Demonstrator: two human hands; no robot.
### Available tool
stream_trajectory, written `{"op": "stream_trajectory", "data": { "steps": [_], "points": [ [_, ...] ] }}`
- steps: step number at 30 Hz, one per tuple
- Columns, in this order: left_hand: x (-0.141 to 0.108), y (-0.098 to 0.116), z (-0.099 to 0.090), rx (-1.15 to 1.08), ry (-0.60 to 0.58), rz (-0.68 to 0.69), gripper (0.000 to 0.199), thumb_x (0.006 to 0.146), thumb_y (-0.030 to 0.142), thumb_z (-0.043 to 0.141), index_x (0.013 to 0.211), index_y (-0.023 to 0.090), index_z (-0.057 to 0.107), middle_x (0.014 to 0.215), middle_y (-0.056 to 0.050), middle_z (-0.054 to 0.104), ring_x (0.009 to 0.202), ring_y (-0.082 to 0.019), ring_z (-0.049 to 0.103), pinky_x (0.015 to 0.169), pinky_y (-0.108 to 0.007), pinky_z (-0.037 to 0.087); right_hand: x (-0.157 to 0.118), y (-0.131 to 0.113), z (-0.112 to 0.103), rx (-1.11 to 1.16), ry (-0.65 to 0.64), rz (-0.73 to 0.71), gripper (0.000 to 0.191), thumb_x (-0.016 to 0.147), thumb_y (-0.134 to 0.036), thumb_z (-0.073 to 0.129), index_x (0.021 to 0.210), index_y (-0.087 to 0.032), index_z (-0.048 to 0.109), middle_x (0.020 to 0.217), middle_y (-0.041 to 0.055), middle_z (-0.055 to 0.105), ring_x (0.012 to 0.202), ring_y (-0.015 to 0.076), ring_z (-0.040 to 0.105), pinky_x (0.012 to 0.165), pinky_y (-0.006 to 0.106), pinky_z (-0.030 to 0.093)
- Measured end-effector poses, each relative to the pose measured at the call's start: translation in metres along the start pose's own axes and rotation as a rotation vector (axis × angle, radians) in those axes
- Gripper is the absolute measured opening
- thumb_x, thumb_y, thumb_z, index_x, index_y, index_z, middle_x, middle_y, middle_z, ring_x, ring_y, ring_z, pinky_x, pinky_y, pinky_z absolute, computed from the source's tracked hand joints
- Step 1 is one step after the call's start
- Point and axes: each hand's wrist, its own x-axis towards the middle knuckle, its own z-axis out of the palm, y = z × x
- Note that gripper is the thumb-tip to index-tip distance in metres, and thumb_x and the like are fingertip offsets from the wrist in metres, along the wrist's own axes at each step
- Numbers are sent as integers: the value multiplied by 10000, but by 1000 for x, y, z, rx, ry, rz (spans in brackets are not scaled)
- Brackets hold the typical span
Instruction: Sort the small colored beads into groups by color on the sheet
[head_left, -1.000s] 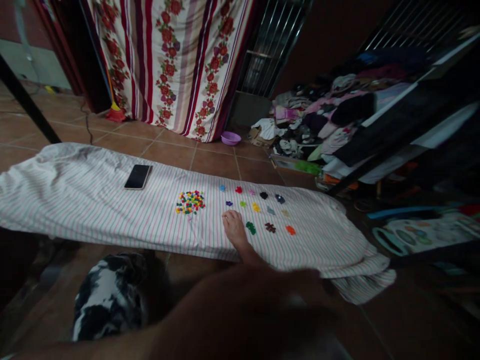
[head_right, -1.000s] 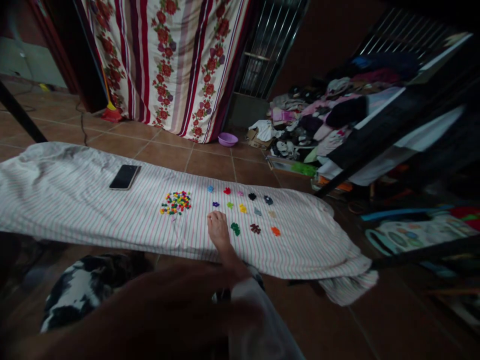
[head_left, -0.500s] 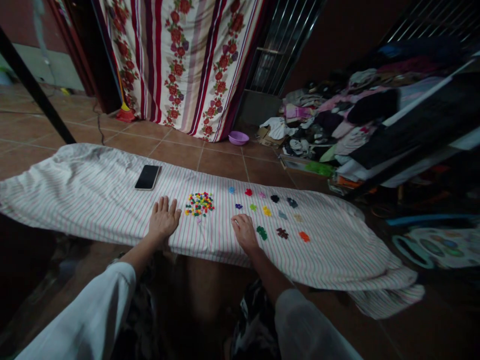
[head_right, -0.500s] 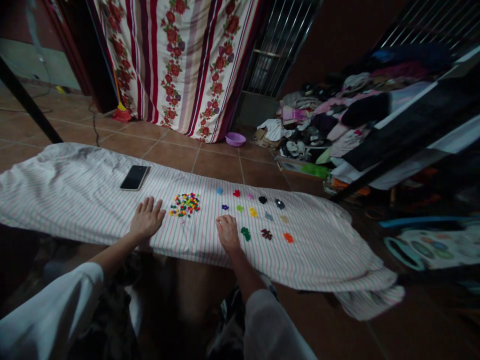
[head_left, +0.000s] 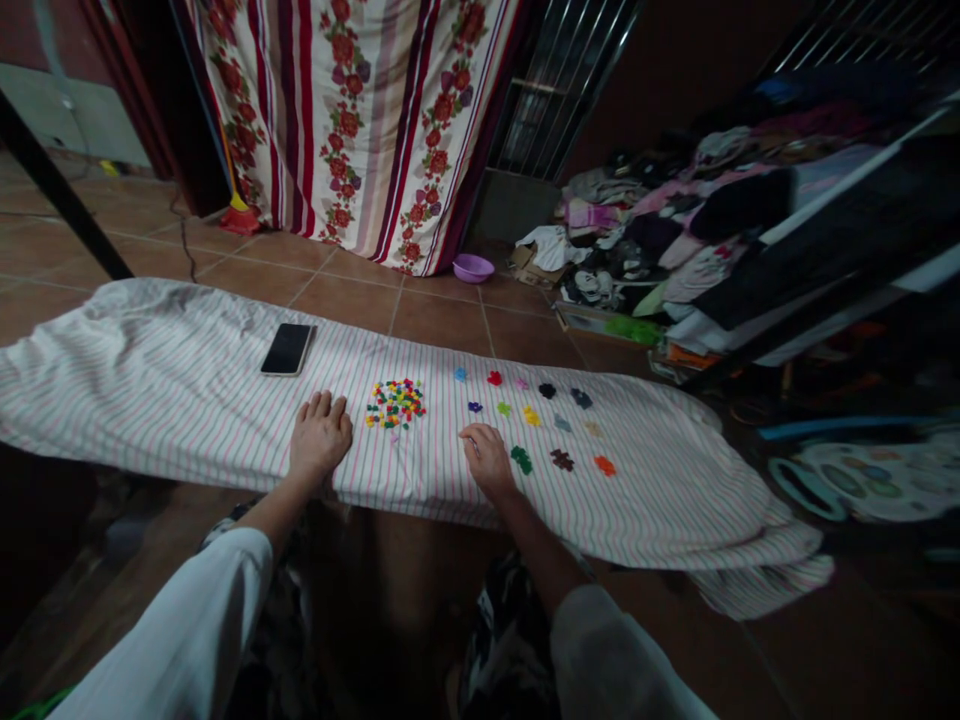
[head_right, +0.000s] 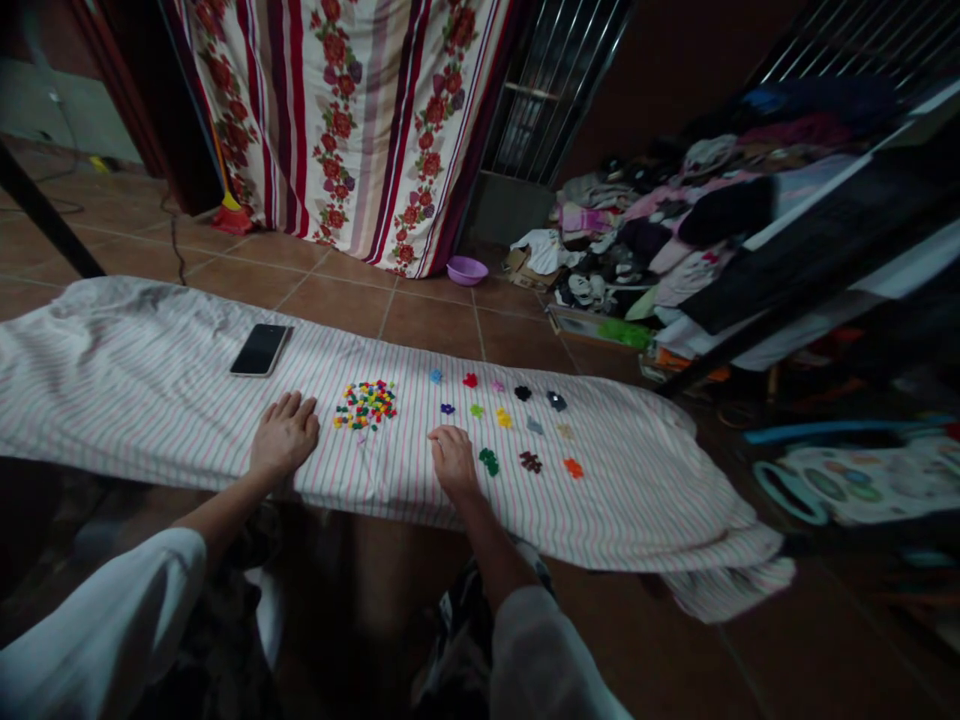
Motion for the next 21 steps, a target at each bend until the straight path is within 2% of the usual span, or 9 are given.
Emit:
{"op": "stream_trajectory", "data": {
  "steps": [6,12,16,18,21],
  "points": [
    [-1,-2,4,-13,42,18,505,947,304,273,1336,137,548,1452,-161,509,1407,-292,387,1149,-462,283,1,-1,-2,74,-5,12,286,955,-271,411,935,-228,694,979,83,695,1014,240,602,972,422,469],
    [2,-4,12,-6,97,29,472,931,278,330,1283,105,594,1407,-207,538,1363,-333,439,1118,-481,329,-2,8,0,196,192,107,317,946,-293,387,1041,-210,679,1061,98,711,1051,228,637,974,414,506],
    [2,-5,15,-19,131,46,455,930,271,348,1269,104,602,1389,-212,552,1349,-339,454,1104,-492,345,-3,10,-1,178,286,174,327,940,-287,381,1068,-207,671,1040,102,710,1021,225,648,941,414,525],
    [2,-6,16,-34,147,50,446,924,264,365,1262,101,605,1378,-215,561,1342,-338,462,1099,-495,350,-4,6,-3,124,323,132,324,942,-283,389,1084,-200,669,1053,113,701,1040,234,633,952,436,517],
    [2,-7,19,-50,179,50,428,915,256,381,1232,96,620,1351,-214,583,1319,-336,484,1086,-489,366,-4,-7,-7,43,318,-22,297,948,-261,426,1093,-190,675,1091,120,684,1088,247,595,993,472,488]
  ]
}}
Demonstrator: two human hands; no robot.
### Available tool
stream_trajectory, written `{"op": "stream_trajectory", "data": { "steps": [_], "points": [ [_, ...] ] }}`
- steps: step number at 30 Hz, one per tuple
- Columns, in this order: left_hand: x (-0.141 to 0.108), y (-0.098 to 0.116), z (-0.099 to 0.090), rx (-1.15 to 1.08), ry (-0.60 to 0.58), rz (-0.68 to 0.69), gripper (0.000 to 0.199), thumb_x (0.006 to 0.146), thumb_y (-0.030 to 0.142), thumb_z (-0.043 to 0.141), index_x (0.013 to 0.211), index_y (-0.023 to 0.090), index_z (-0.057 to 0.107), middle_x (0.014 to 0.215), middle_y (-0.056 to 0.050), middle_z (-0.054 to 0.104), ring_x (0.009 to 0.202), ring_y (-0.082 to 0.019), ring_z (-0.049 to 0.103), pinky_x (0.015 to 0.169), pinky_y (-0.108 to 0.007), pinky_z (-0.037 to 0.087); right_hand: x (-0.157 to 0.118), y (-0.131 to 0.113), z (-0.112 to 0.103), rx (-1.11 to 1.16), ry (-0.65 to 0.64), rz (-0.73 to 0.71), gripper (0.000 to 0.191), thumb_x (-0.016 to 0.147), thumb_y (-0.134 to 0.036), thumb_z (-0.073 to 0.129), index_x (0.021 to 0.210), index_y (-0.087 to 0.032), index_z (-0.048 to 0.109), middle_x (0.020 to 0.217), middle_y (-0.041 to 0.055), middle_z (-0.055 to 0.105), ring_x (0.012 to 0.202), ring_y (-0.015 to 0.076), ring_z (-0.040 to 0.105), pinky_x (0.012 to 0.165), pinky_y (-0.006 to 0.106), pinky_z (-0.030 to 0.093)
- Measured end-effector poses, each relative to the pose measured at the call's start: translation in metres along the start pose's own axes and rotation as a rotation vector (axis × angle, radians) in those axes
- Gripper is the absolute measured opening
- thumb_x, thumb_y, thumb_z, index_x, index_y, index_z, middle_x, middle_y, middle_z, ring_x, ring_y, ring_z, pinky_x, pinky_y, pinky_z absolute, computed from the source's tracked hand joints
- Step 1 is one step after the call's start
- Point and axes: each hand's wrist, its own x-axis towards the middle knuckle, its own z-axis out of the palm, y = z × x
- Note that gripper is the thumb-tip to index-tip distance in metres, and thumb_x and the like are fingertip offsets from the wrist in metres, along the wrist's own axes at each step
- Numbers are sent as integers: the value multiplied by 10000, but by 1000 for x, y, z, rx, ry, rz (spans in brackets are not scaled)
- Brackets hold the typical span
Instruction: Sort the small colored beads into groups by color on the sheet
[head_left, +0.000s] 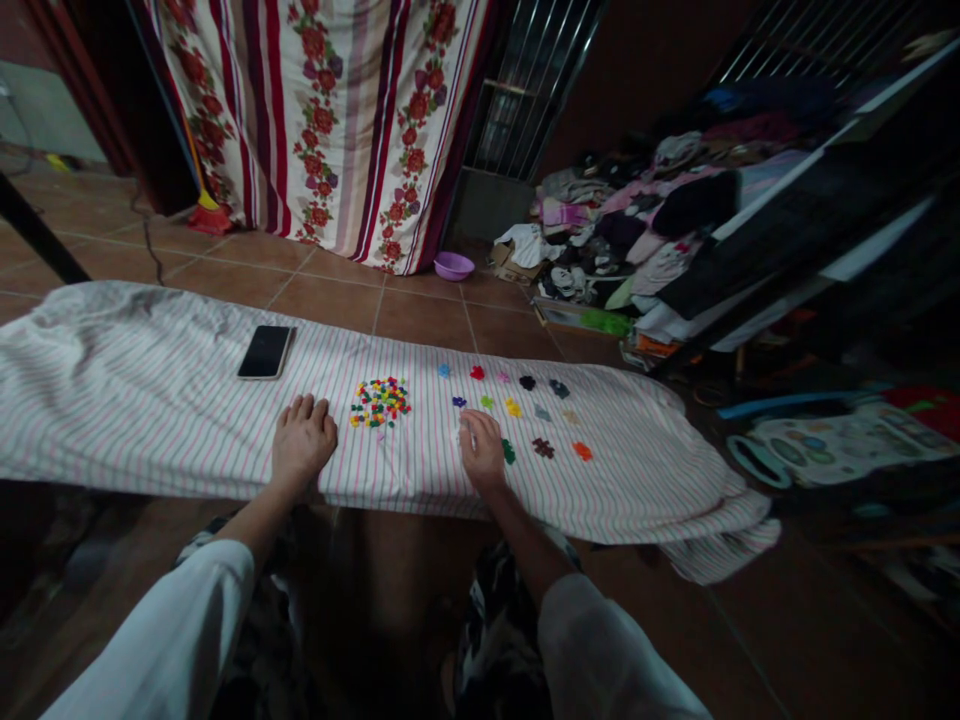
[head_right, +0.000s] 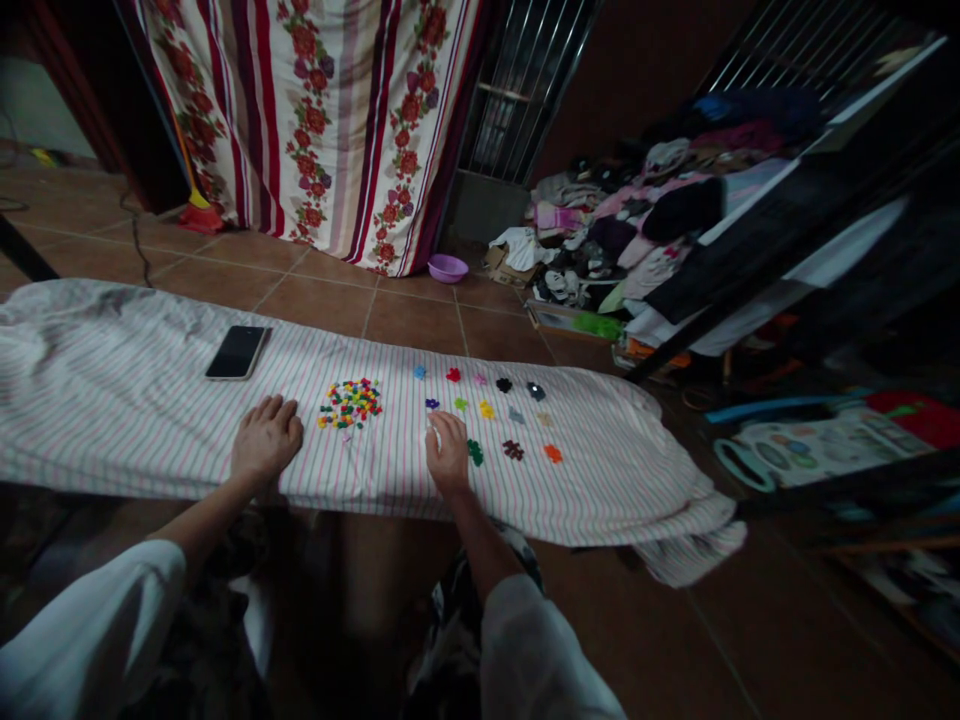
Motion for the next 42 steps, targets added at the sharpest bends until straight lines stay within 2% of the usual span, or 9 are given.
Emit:
{"op": "stream_trajectory", "data": {
  "steps": [3,6,9,13,19,29,35,38,42],
  "points": [
    [0,-2,4,0,31,-6,409,905,248,391,1194,93,635,1317,-199,611,1292,-325,511,1073,-468,382,1,-22,3,-11,-77,-122,276,954,-221,450,1074,-208,698,1060,98,680,1069,239,579,990,459,488],
    [-1,-3,6,-5,50,-2,394,903,247,397,1173,97,642,1301,-185,624,1280,-316,525,1072,-454,387,3,-45,17,-14,-189,-131,271,953,-206,470,1057,-230,719,996,85,666,1017,233,577,940,421,511],
    [-1,-4,7,-13,57,-1,390,904,245,395,1168,97,641,1300,-185,623,1278,-317,527,1072,-457,388,8,-61,37,18,-295,-86,287,944,-180,468,1088,-221,713,1009,84,642,983,210,595,907,364,525],
    [-1,-3,6,-5,55,1,382,900,239,400,1161,100,643,1293,-189,627,1274,-321,528,1062,-464,395,14,-70,62,-35,-369,51,299,925,-169,487,1136,-208,695,1047,86,612,973,195,616,893,321,524],
    [0,-1,1,-2,55,10,373,897,238,413,1155,100,644,1284,-188,632,1262,-323,535,1043,-460,411,17,-77,75,-154,-425,146,273,924,-197,529,1139,-256,687,1010,59,635,973,200,607,889,311,500],
    [-2,-1,-3,-3,69,28,406,915,248,385,1173,72,644,1275,-207,632,1248,-339,544,1033,-476,426,15,-82,75,-142,-384,130,166,919,-195,536,1035,-228,650,1042,51,671,1012,191,606,927,310,483],
    [-2,-1,-4,-13,65,20,394,891,252,405,1162,102,649,1269,-191,639,1249,-325,546,1035,-477,433,12,-84,74,-1,-323,147,180,871,-151,510,1001,-214,617,976,41,659,859,151,636,829,280,521],
    [-2,-1,-5,-34,57,20,403,880,262,402,1162,109,646,1277,-192,631,1251,-326,539,1039,-482,426,8,-82,61,76,-200,201,190,863,-172,490,1000,-211,614,913,30,643,773,141,627,762,268,531],
    [-2,-2,-4,-54,56,5,405,865,271,406,1172,145,637,1251,-170,642,1240,-318,539,1040,-484,415,1,-61,19,67,2,234,220,864,-203,464,997,-195,638,853,43,630,734,159,605,728,286,523]
  ]
}}
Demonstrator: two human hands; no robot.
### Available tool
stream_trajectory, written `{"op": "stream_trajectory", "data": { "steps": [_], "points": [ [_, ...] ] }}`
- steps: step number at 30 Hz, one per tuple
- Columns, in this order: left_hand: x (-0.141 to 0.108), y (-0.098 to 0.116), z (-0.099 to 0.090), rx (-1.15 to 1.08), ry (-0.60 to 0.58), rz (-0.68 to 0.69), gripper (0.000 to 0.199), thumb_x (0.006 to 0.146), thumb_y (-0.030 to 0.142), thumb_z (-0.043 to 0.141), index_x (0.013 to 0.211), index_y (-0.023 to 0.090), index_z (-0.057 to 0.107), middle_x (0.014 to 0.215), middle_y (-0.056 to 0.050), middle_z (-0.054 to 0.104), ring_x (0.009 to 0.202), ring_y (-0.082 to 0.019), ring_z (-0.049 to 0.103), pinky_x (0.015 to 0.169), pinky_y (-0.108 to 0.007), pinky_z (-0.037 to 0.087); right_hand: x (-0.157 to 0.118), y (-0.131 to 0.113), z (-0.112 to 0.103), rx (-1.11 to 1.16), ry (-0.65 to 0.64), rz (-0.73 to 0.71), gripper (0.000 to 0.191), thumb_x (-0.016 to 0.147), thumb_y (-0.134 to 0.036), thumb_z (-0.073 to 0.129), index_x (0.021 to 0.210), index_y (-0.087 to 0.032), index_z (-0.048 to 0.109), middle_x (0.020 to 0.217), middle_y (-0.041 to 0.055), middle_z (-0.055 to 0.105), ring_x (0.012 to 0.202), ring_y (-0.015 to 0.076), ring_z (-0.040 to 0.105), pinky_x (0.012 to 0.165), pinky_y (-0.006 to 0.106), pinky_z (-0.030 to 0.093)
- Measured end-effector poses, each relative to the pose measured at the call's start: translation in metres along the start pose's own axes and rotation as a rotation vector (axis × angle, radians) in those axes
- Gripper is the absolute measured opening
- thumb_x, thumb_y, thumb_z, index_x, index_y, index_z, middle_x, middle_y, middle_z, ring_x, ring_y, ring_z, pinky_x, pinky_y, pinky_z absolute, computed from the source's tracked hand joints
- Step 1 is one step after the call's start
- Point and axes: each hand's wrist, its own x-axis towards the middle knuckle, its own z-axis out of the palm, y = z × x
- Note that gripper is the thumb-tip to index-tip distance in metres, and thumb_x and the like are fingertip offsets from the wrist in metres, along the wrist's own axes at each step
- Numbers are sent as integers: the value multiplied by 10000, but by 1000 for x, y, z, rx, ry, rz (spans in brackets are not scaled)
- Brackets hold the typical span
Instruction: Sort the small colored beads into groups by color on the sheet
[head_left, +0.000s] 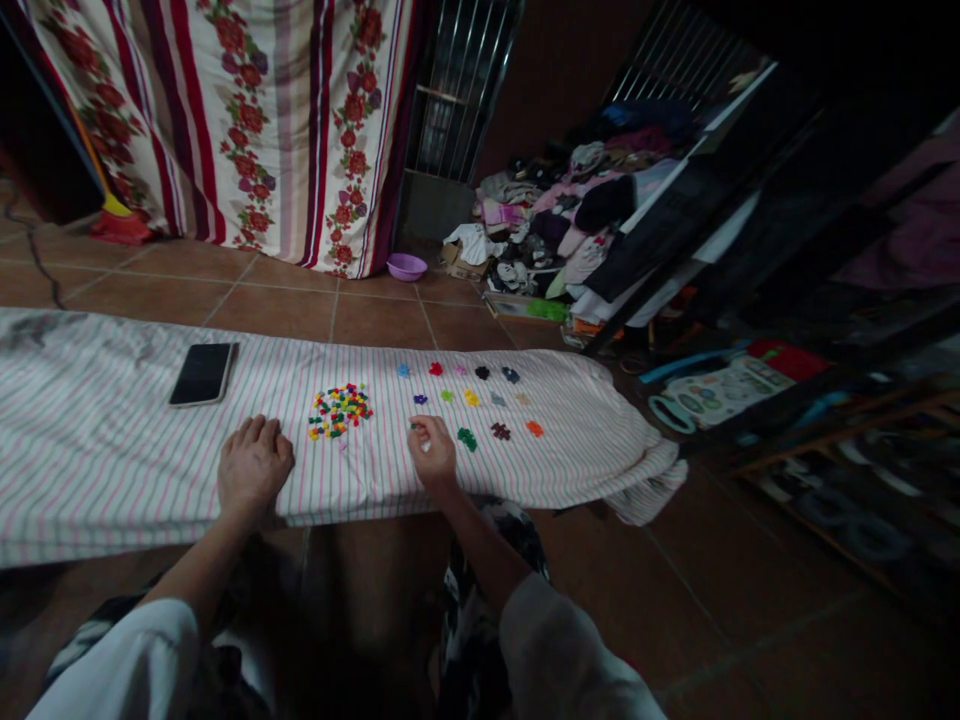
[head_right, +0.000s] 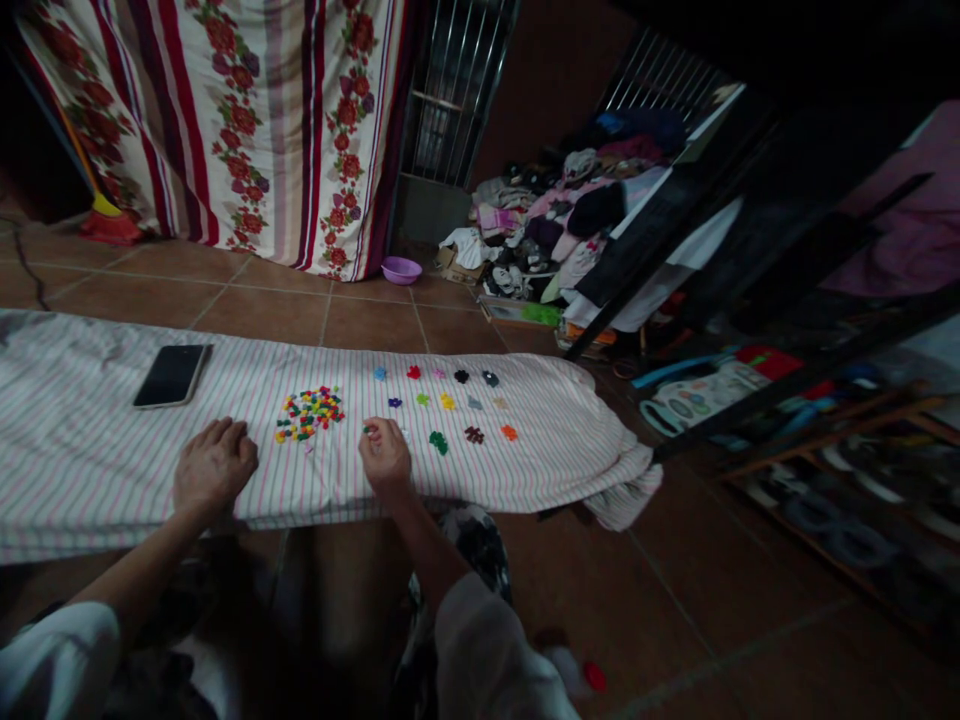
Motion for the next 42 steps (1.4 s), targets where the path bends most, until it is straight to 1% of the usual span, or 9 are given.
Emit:
{"op": "stream_trajectory", "data": {
  "steps": [3,6,10,18,25,27,32,37,42],
  "points": [
    [0,0,0,19,-8,-4,410,878,277,392,1167,124,638,1277,-185,627,1250,-320,533,1046,-478,411,2,29,-42,-83,94,34,226,865,-220,460,953,-186,666,884,76,654,800,194,609,765,328,518],
    [0,0,-1,41,-42,3,421,894,273,371,1172,100,636,1298,-199,613,1255,-323,532,1050,-478,415,3,59,-78,-222,82,83,197,844,-242,507,899,-189,689,902,95,683,883,239,607,843,396,500],
    [1,1,-3,49,-71,-11,427,902,273,362,1180,94,632,1304,-202,609,1262,-325,528,1057,-475,413,-5,85,-100,-252,20,91,176,820,-250,546,868,-203,709,909,87,700,887,242,617,861,412,498],
    [0,1,-4,31,-69,-2,379,900,264,392,1165,112,615,1295,-198,610,1278,-325,509,1073,-488,400,-21,99,-95,-240,17,148,199,753,-192,534,870,-214,693,857,68,656,724,201,586,732,355,533],
    [2,3,-6,22,-83,-14,395,885,248,401,1167,81,621,1305,-226,594,1276,-333,509,1080,-491,394,-16,108,-97,-260,-7,126,308,770,-216,546,1050,-196,671,875,69,617,726,208,556,729,377,534],
    [2,2,-5,24,-74,-17,395,886,252,394,1167,97,623,1294,-211,605,1274,-328,512,1078,-491,397,-14,111,-99,-284,-45,96,331,798,-239,560,1106,-198,675,907,74,617,775,219,569,765,394,531],
    [2,0,-4,41,-77,5,406,894,262,379,1165,89,625,1291,-211,609,1270,-327,516,1068,-488,410,-6,110,-101,-355,-164,-29,328,857,-289,606,1164,-213,693,1171,108,636,1067,272,568,958,466,460],
    [3,1,-5,58,-90,18,395,890,267,388,1163,104,623,1294,-202,610,1253,-324,529,1061,-487,412,3,104,-102,-378,-262,-104,320,900,-314,607,1209,-284,686,1242,71,651,1135,259,541,996,452,440],
    [2,0,-2,15,-65,-16,386,871,272,402,1153,127,621,1279,-182,615,1268,-312,518,1086,-483,393,8,103,-99,-339,-307,-148,228,909,-289,598,1094,-271,729,1141,59,691,1066,240,572,972,433,459]
  ]
}}
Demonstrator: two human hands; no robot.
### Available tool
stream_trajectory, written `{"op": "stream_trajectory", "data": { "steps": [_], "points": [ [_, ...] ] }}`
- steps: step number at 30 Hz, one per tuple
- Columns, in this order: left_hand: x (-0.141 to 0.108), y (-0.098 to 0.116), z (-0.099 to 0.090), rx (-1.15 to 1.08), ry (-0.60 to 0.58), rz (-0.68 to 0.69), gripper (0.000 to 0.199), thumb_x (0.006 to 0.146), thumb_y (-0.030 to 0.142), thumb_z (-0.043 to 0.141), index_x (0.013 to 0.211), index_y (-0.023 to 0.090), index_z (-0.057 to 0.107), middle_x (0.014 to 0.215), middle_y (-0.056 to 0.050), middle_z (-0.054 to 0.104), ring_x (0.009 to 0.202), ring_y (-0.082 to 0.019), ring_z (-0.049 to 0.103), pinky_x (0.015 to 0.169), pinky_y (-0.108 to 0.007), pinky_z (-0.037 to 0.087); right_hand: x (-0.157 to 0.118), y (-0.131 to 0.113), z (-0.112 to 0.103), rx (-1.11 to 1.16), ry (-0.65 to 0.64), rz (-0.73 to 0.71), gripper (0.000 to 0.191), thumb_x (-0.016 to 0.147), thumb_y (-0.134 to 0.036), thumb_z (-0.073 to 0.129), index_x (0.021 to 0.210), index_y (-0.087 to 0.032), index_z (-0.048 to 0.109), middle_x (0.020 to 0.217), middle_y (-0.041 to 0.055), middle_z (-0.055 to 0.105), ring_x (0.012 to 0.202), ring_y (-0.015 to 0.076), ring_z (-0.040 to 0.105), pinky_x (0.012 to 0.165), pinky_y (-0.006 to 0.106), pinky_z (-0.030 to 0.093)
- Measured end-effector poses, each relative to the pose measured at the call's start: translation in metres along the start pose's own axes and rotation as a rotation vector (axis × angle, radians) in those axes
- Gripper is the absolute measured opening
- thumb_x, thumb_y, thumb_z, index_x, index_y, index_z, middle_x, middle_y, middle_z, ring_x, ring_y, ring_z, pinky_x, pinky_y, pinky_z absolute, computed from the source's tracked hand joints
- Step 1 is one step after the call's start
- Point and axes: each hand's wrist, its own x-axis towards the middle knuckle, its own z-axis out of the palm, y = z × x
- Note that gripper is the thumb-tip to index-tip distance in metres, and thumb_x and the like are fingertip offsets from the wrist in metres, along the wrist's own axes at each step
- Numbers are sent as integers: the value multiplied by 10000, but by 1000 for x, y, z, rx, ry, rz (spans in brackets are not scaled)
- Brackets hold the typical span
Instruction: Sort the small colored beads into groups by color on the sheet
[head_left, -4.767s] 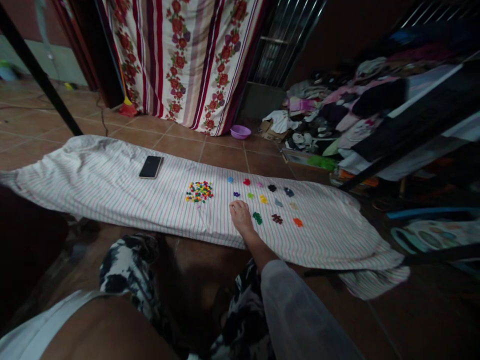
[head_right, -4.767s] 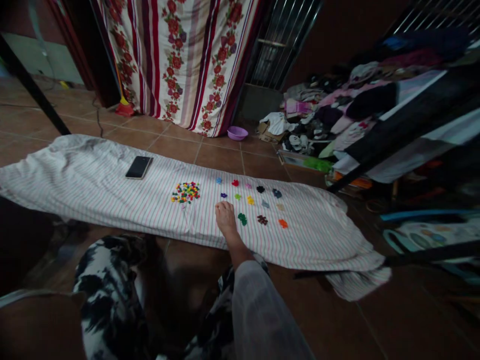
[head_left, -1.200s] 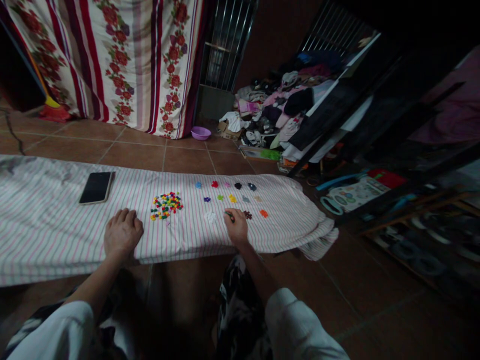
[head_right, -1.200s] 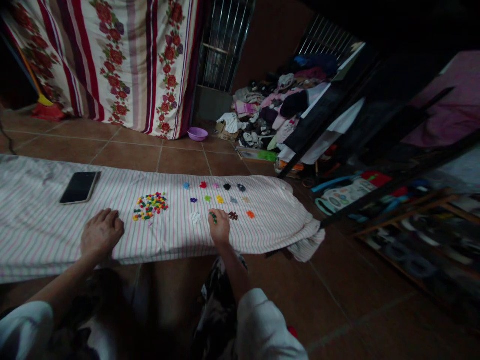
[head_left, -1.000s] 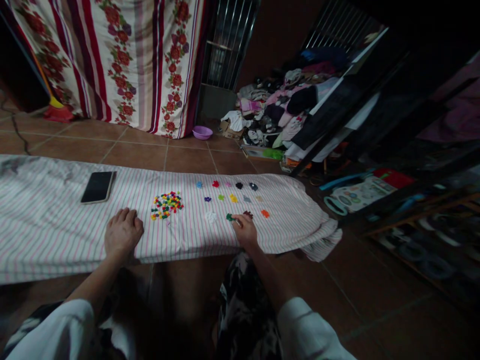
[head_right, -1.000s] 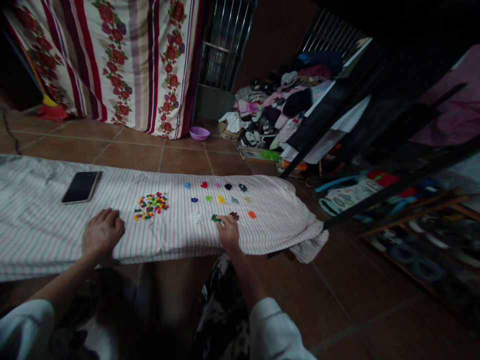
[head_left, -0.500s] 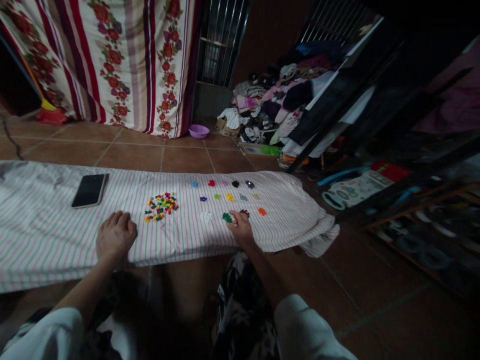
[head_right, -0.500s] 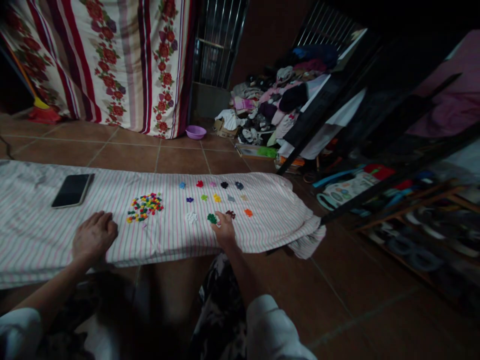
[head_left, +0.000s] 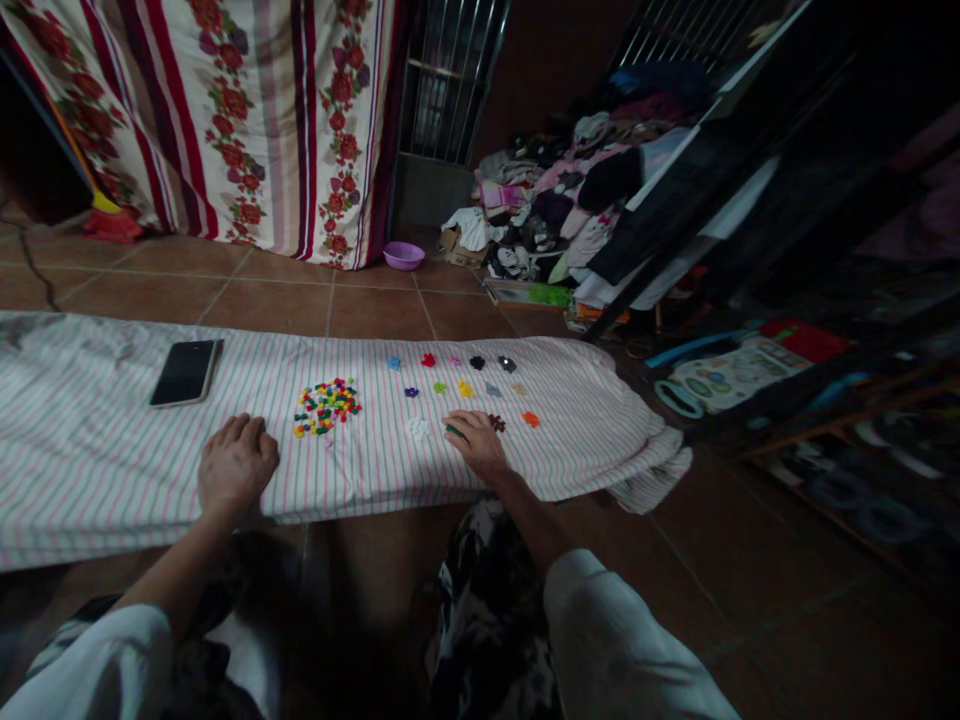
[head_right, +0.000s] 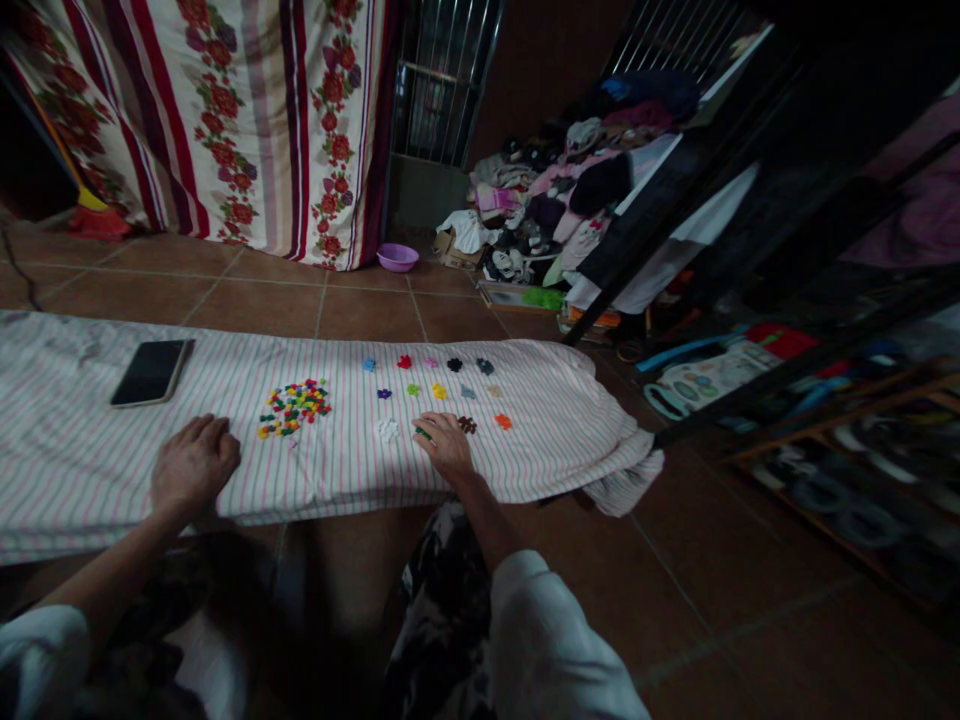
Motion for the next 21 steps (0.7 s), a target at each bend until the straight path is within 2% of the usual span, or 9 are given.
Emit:
{"op": "stream_trajectory", "data": {
  "steps": [6,13,21],
  "points": [
    [0,0,1,-50,-6,-14,398,853,255,444,1170,98,628,1304,-211,598,1293,-339,500,1105,-516,384,6,1,8,31,48,43,185,923,-241,540,949,-217,721,999,75,682,975,229,582,924,395,467],
    [-1,3,-3,-27,-2,-9,389,870,259,415,1151,101,634,1302,-210,603,1279,-343,513,1080,-520,405,6,3,11,-11,52,69,178,917,-232,515,949,-202,687,990,83,668,955,237,565,912,394,453],
    [-1,2,-2,-1,6,-10,407,888,281,380,1148,109,641,1293,-192,614,1258,-338,535,1069,-508,421,6,8,15,-11,51,58,288,950,-204,408,1021,-176,686,1034,101,674,999,240,565,951,402,433]
  ]
}}
